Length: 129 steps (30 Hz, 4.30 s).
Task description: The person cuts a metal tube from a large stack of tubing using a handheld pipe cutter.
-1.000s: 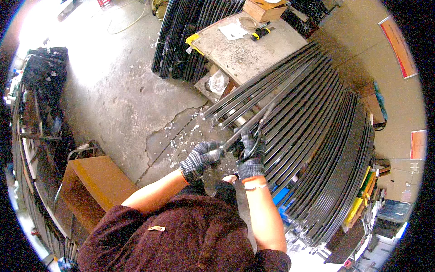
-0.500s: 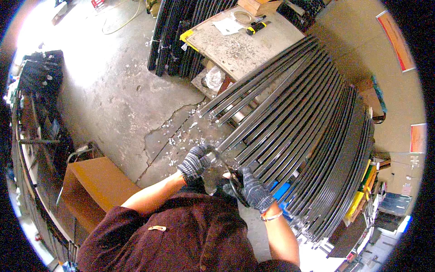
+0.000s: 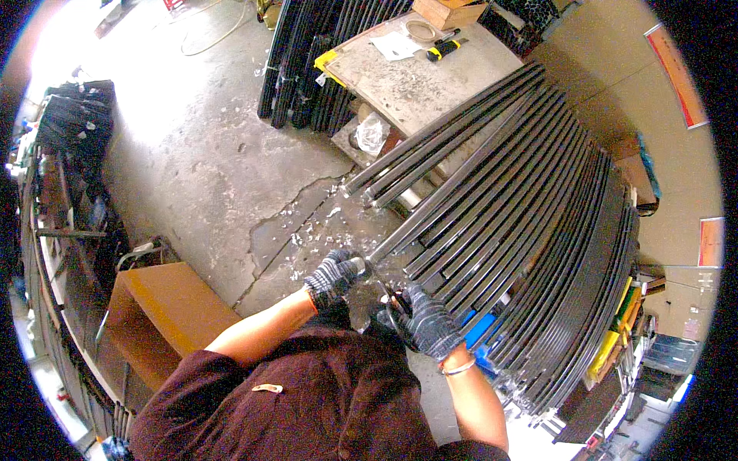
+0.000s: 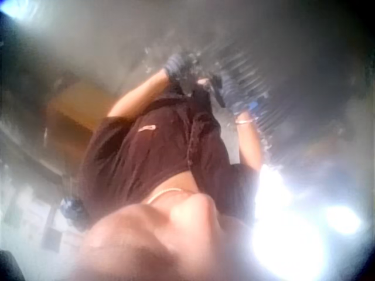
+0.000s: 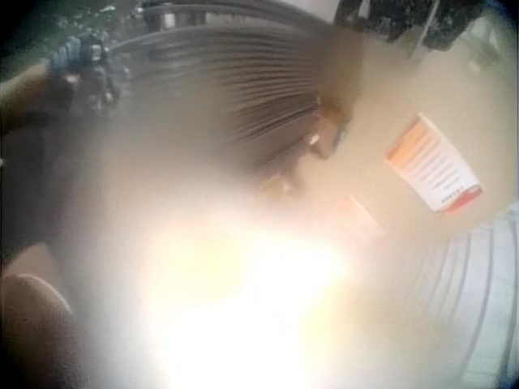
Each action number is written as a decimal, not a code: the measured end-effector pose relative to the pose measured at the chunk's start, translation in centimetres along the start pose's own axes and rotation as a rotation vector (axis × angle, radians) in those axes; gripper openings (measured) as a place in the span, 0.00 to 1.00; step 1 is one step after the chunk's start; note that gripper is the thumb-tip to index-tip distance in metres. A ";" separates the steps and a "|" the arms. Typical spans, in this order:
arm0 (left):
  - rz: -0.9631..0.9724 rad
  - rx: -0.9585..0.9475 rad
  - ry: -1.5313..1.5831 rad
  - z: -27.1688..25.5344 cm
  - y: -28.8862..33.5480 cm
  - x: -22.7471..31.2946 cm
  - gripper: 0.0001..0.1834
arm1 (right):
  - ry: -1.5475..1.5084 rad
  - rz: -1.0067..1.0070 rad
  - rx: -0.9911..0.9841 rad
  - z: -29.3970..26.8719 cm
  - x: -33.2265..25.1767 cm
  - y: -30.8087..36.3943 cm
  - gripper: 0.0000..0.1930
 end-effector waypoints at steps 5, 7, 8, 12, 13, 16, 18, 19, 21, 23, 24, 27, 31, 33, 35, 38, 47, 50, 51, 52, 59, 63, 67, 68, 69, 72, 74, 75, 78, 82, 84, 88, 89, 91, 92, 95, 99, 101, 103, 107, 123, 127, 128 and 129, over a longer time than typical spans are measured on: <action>-0.062 0.025 0.019 0.0 0.6 0.7 0.13 | -0.106 -0.100 0.060 2.8 3.5 -0.1 0.15; -0.073 0.048 0.056 0.1 1.0 1.2 0.13 | -0.069 -0.095 0.026 3.0 3.8 -0.1 0.13; -0.079 0.061 0.074 0.1 1.2 1.4 0.13 | -0.035 -0.098 0.009 3.0 3.7 -0.1 0.13; -0.056 -0.076 0.052 0.0 -0.2 -1.2 0.11 | -0.167 -0.003 0.037 5.5 7.9 0.5 0.13; -0.087 -0.077 0.024 -0.1 -0.2 -0.9 0.11 | -0.179 -0.058 0.056 5.2 7.2 0.5 0.12; -0.106 -0.125 -0.057 -0.7 0.2 -0.7 0.12 | -0.178 -0.194 0.043 2.5 2.2 1.0 0.10; -0.019 -0.220 -0.106 -2.3 0.1 -2.2 0.13 | -0.144 -0.224 -0.036 0.7 -0.1 1.3 0.10; 0.022 -0.344 -0.216 -2.6 0.2 -1.3 0.14 | -0.138 -0.222 -0.061 0.3 -0.3 1.5 0.12; 0.101 -0.589 -0.434 -3.3 0.1 0.9 0.19 | -0.313 -0.062 -0.139 0.7 0.9 1.7 0.17; 0.188 -0.579 -0.483 -3.0 -0.5 0.9 0.19 | -0.623 0.246 -0.209 1.1 1.6 1.9 0.18; 0.250 -0.532 -0.502 -2.9 -0.6 1.1 0.19 | -0.752 0.323 -0.250 1.9 3.0 2.3 0.16; 0.319 -0.354 -0.991 -3.0 -1.0 4.0 0.14 | -0.663 0.078 -0.098 1.8 4.3 3.1 0.18; 0.419 0.213 -0.662 -6.4 -3.0 3.9 0.11 | -1.307 0.553 -0.064 1.2 7.5 5.5 0.20; 0.398 0.129 -0.367 -6.9 -6.5 1.0 0.12 | -1.333 0.484 -0.166 1.0 9.6 5.3 0.20; 0.071 -0.152 0.193 -4.3 -7.9 1.8 0.14 | -1.149 0.353 -0.134 0.3 6.1 4.2 0.21; -0.048 -0.027 0.439 -0.8 -8.7 3.4 0.18 | -1.194 0.497 -0.149 0.9 6.4 3.2 0.22; 0.170 0.055 0.235 -0.4 -6.1 3.6 0.15 | -1.249 0.370 -0.324 0.7 3.0 -1.1 0.23; 0.433 0.138 -0.046 -0.7 -4.4 3.8 0.11 | -1.116 0.325 -0.255 0.0 0.7 -0.8 0.25; 0.520 0.174 -0.154 -0.8 -4.0 3.9 0.11 | -1.159 0.388 -0.239 -0.1 0.4 -0.7 0.25; 0.608 0.207 -0.256 -0.7 -3.4 4.7 0.10 | -1.196 0.454 -0.217 -0.3 0.1 -0.6 0.25; 0.729 0.279 -0.417 -0.4 -1.9 6.7 0.08 | -1.443 0.776 -0.125 -0.4 0.1 -0.6 0.25; 0.852 0.332 -0.488 -0.3 -1.7 7.3 0.08 | -1.699 0.926 -0.313 -0.6 0.9 0.0 0.23; 0.980 0.289 -0.673 -0.9 -2.2 7.7 0.07 | -1.261 0.678 -0.225 -2.1 1.4 1.5 0.21; 0.959 0.260 -0.605 -0.9 -1.8 8.2 0.07 | -1.129 0.666 -0.109 -2.4 1.9 2.0 0.21; 0.937 0.230 -0.537 -0.9 -1.6 8.4 0.07 | -1.292 0.485 -0.059 -2.7 2.1 1.1 0.20; 0.767 0.060 -0.268 0.3 0.8 9.8 0.07 | -1.172 -0.034 0.474 -3.4 2.4 -3.2 0.18; 0.779 0.011 -0.234 1.0 1.6 9.5 0.09 | -0.481 -0.085 0.805 -3.1 2.7 -7.4 0.20; 0.824 -0.049 -0.232 1.0 2.2 9.9 0.10 | -0.570 -0.006 0.774 -3.0 1.7 -8.7 0.21; 0.973 0.149 -0.499 1.2 2.5 10.5 0.12 | -0.719 0.022 0.736 -2.4 2.3 -11.0 0.22; 1.304 0.110 -0.643 1.1 3.4 12.8 0.12 | -0.868 0.058 0.795 -1.7 1.1 -10.7 0.17; 1.223 0.020 -0.775 0.7 3.3 12.3 0.12 | -0.961 0.108 0.695 -1.9 0.5 -10.2 0.16; 1.095 0.080 -0.414 0.4 2.5 11.4 0.11 | -1.074 0.099 0.640 -1.8 -0.3 -9.8 0.15; 0.881 0.106 -0.173 0.4 2.0 10.8 0.11 | -1.112 0.088 0.633 -1.9 -0.7 -9.7 0.16; 0.434 0.143 0.290 0.7 1.3 8.6 0.10 | -1.275 -0.020 0.635 -2.2 -1.9 -9.3 0.14; 0.299 0.126 0.416 0.7 0.5 7.1 0.10 | -1.357 -0.077 0.628 -2.5 -2.7 -9.1 0.13; 0.485 -0.106 0.120 1.1 2.3 5.1 0.12 | -1.468 -0.032 0.545 -3.3 -3.5 -8.8 0.11; 0.303 -0.154 0.280 0.9 3.1 7.8 0.19 | -1.328 -0.004 0.596 -2.8 -0.8 -10.3 0.13; 0.289 -0.180 0.208 0.3 2.3 8.5 0.19 | -1.175 -0.005 0.637 -2.1 -0.1 -10.9 0.17; 0.169 -0.166 0.075 0.4 2.0 8.8 0.19 | -1.294 0.026 0.575 -1.2 -0.5 -11.0 0.16; 0.728 0.143 -0.153 0.6 1.9 9.2 0.16 | -1.318 0.000 0.594 -0.8 -1.2 -11.0 0.14; 0.507 -0.329 -0.531 2.6 1.6 5.5 0.12 | -1.485 -0.083 0.520 -3.7 -4.7 -11.6 0.15; 0.516 0.047 -0.584 -7.0 -5.1 -0.4 0.15 | -1.195 0.126 0.557 -3.7 1.4 -13.1 0.15; 0.501 0.070 -0.587 -7.8 -6.4 -2.5 0.16 | -1.233 0.139 0.624 -3.3 1.6 -12.9 0.12; 0.488 0.094 -0.591 -8.2 -7.0 -3.4 0.18 | -1.171 0.182 0.585 -3.4 1.7 -13.0 0.11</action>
Point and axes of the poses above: each hand's wrist, its own y-axis away from the middle knuckle, its own z-axis out of the palm, x = y × z, the point moved 2 cm from there along -y, towards the middle knuckle, and after that the axes turned 5 degrees about x, right-handed, at the moved point
